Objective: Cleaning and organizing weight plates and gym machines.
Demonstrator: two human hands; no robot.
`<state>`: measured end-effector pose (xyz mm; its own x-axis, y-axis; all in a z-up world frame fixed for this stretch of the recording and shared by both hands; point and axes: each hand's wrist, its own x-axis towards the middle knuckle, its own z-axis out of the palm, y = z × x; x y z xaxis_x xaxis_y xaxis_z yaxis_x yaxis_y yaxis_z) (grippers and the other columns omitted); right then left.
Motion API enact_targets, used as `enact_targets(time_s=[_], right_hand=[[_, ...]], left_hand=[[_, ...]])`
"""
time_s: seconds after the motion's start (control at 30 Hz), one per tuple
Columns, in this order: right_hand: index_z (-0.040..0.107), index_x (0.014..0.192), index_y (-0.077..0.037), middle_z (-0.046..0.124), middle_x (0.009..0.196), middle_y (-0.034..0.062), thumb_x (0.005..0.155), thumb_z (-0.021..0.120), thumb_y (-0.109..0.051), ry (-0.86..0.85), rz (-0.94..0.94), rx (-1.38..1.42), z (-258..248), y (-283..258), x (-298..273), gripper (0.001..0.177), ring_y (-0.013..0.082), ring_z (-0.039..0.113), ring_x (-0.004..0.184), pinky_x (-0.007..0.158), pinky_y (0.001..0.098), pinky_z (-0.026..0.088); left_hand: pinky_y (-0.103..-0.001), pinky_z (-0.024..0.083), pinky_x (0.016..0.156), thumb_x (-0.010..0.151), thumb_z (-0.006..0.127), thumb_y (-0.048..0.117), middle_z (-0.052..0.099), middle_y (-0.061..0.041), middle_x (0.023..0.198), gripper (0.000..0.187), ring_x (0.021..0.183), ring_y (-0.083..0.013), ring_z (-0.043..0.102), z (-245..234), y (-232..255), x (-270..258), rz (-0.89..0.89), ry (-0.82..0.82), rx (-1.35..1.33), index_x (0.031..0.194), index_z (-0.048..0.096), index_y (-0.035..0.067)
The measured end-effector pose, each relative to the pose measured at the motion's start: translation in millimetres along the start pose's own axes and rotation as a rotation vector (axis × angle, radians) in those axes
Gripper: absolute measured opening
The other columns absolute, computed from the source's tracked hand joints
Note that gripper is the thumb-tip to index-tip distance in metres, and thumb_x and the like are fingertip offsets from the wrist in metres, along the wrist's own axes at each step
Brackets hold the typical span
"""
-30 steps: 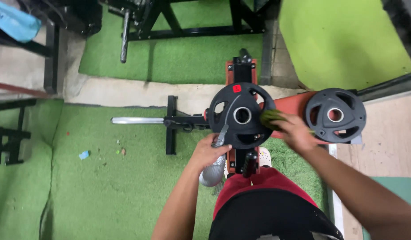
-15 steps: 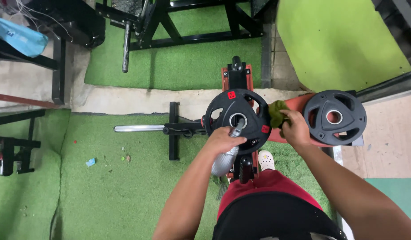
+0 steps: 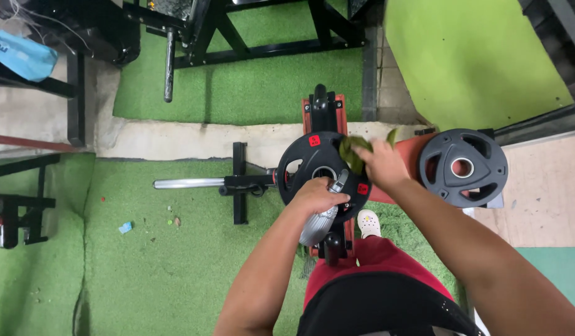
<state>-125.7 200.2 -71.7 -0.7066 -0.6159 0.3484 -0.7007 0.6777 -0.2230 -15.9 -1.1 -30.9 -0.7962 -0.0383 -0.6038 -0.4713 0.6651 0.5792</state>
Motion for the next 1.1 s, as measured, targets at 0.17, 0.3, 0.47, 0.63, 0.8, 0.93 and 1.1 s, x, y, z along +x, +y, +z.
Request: enact_targets(time_s=[0.17, 0.3, 0.47, 0.63, 0.8, 0.93, 1.1], right_hand=[[0.059, 0.137, -0.014, 0.057, 0.133, 0.0206, 0.085, 0.058, -0.005, -0.36, 0.356, 0.426, -6, 6, -68, 0.053, 0.0407, 0.062, 0.113, 0.094, 0.0478, 0.053], [0.06, 0.138, -0.007, 0.064, 0.129, 0.0196, 0.094, 0.047, 0.001, -0.181, 0.738, 1.312, 88, 68, -139, 0.046, 0.0362, 0.067, 0.117, 0.099, 0.0436, 0.054], [0.052, 0.142, -0.01, 0.064, 0.133, 0.0134, 0.1, 0.037, -0.004, -0.059, 1.146, 1.757, 58, 49, -90, 0.045, 0.0279, 0.064, 0.119, 0.102, 0.0437, 0.053], [0.051, 0.142, -0.015, 0.064, 0.13, 0.0089, 0.102, 0.033, -0.011, -0.157, 1.292, 1.781, 48, 27, -63, 0.043, 0.0268, 0.063, 0.116, 0.101, 0.0456, 0.052], [0.052, 0.14, -0.014, 0.064, 0.129, 0.0083, 0.1, 0.035, -0.01, -0.129, 1.252, 1.822, 56, 29, -72, 0.044, 0.0262, 0.064, 0.115, 0.099, 0.0454, 0.053], [0.054, 0.137, -0.013, 0.065, 0.126, 0.0087, 0.099, 0.041, -0.008, -0.134, 1.291, 1.743, 50, 26, -68, 0.04, 0.0254, 0.065, 0.113, 0.096, 0.0434, 0.055], [0.053, 0.134, -0.012, 0.065, 0.123, 0.0112, 0.098, 0.045, -0.006, -0.092, 1.371, 1.744, 43, 25, -70, 0.037, 0.0279, 0.067, 0.109, 0.092, 0.0451, 0.057]], left_hand=[[-0.038, 0.052, 0.099, 0.071, 0.081, 0.053, 0.069, -0.021, 0.124, 0.079, 0.116, -0.0336, 0.067, 0, 0, 15, 0.05, 0.038, -0.058, 0.126, 0.065, -0.001], [-0.038, 0.052, 0.098, 0.07, 0.079, 0.051, 0.072, -0.02, 0.121, 0.073, 0.114, -0.0324, 0.069, -5, 16, 8, 0.041, 0.0, -0.071, 0.122, 0.069, 0.001], [-0.037, 0.053, 0.097, 0.069, 0.079, 0.054, 0.073, -0.02, 0.119, 0.072, 0.112, -0.0324, 0.07, 9, 21, 18, 0.037, -0.115, 0.053, 0.117, 0.072, 0.001], [-0.038, 0.053, 0.098, 0.07, 0.078, 0.056, 0.071, -0.02, 0.121, 0.074, 0.114, -0.0329, 0.068, 10, 30, 19, 0.024, -0.099, 0.162, 0.118, 0.071, 0.001], [-0.039, 0.053, 0.096, 0.068, 0.076, 0.056, 0.072, -0.019, 0.121, 0.074, 0.114, -0.0327, 0.068, 11, 27, 21, -0.006, -0.09, 0.144, 0.119, 0.07, 0.003], [-0.039, 0.053, 0.097, 0.07, 0.077, 0.056, 0.071, -0.019, 0.121, 0.073, 0.114, -0.0329, 0.068, 6, 31, 18, -0.004, -0.099, 0.161, 0.117, 0.071, 0.001], [-0.04, 0.054, 0.094, 0.069, 0.078, 0.055, 0.072, -0.019, 0.117, 0.071, 0.111, -0.0333, 0.069, -7, 39, 15, 0.017, -0.092, 0.142, 0.116, 0.069, 0.002]])
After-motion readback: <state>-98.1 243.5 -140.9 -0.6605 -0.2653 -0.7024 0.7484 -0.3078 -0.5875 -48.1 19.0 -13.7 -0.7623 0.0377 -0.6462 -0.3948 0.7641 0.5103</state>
